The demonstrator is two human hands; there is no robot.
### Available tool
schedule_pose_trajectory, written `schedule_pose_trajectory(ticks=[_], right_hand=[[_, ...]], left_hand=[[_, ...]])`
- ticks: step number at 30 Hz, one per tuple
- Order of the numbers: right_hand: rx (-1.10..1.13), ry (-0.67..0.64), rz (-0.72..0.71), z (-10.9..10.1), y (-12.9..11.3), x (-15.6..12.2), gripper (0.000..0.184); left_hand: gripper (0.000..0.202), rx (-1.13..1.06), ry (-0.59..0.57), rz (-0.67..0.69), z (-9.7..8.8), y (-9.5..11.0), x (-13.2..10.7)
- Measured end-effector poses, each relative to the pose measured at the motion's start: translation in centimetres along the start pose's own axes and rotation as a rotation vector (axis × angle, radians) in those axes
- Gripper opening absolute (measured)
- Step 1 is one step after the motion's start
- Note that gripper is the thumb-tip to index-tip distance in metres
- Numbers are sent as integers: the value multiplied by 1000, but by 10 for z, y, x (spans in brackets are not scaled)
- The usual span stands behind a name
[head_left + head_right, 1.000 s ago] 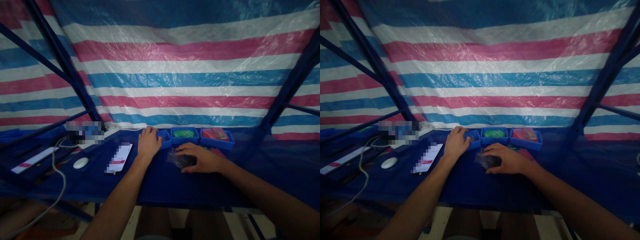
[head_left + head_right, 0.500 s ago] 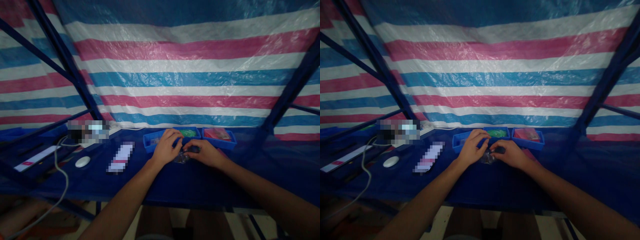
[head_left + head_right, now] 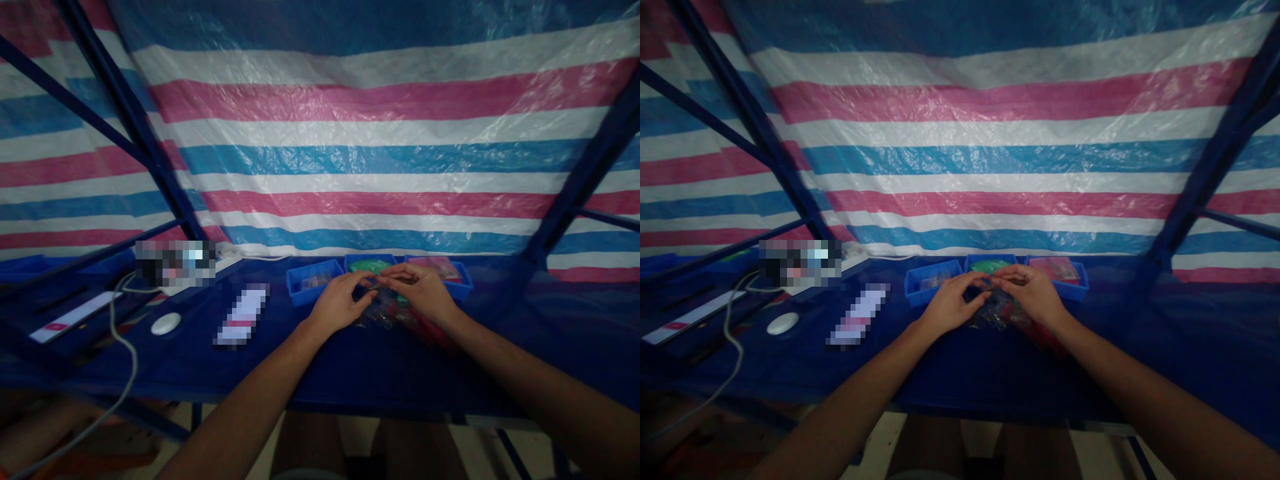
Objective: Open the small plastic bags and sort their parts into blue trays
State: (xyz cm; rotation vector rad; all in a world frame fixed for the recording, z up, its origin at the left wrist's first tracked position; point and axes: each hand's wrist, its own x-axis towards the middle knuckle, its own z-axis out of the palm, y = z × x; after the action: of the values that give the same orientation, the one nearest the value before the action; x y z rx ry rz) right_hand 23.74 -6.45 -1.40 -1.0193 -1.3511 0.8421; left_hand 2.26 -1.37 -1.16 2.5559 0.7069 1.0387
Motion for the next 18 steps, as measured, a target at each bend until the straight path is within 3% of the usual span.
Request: schedule_pose_trajectory(ticks=[10,14,18], right_hand=[[22,-72,17,0,-1,0,40],[-21,-18,5,-3,0,1,35],[57,22,9,-3,1,1,35]], left_hand=[[27,-93,42,-71,-5,5,4],[29,-105,26,-100,-9,10,4],[26,-112,81,-55,-9,13,3]])
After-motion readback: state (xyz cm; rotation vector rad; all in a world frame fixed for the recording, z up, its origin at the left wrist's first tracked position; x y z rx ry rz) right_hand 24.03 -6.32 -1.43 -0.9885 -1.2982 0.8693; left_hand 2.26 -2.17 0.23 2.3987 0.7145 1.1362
